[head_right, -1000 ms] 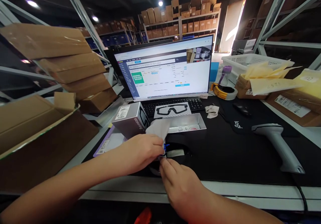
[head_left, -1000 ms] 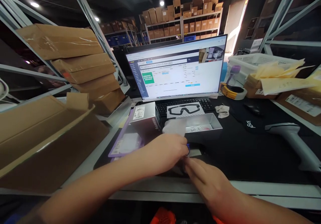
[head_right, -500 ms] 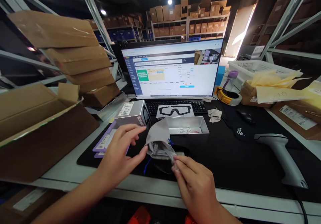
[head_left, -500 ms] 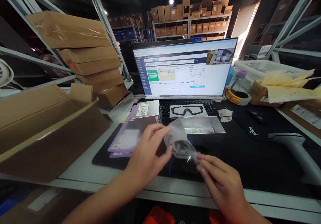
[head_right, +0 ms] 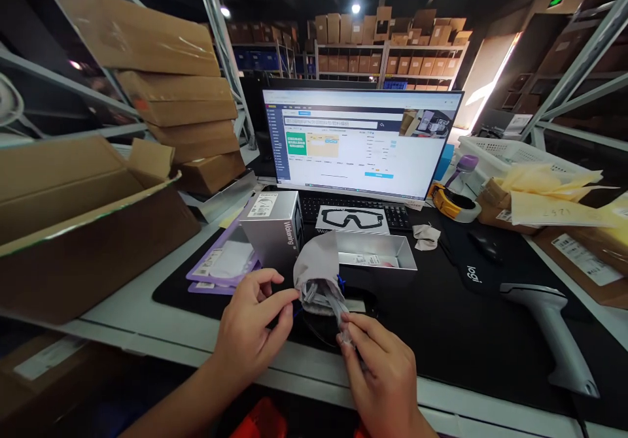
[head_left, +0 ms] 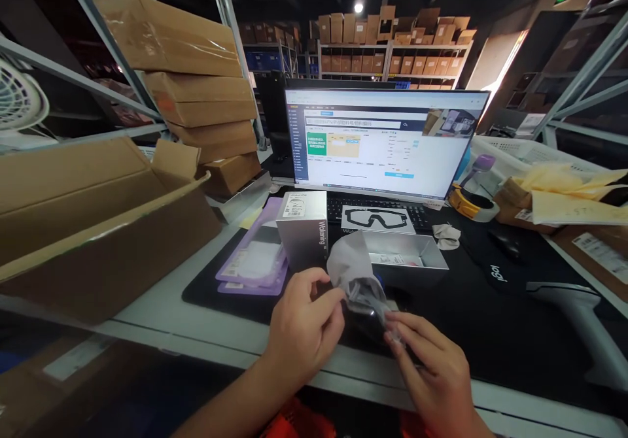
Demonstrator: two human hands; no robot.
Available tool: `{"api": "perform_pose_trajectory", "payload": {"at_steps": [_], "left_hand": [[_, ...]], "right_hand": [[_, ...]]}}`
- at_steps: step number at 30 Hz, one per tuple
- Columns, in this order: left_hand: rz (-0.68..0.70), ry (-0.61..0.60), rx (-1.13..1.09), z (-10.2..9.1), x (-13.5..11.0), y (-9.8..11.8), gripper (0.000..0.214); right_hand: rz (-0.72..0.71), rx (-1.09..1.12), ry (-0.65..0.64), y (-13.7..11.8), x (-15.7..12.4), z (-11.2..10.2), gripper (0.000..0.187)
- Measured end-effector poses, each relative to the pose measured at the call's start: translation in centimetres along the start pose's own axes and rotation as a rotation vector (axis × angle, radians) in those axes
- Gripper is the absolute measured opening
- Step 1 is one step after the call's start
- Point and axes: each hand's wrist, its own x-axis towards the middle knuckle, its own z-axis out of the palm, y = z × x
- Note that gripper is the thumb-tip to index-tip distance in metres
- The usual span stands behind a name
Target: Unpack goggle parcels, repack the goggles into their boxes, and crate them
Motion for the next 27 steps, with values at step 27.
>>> {"api": "perform_pose_trajectory", "payload": {"at_steps": [27], "left_hand": [[-0.334,0.207,0.043,5.5,-1.3,1.7,0.025]], "right_hand": [[0.085,0.124,0.022,-0.5,-1.0,0.7,0.017]]}}
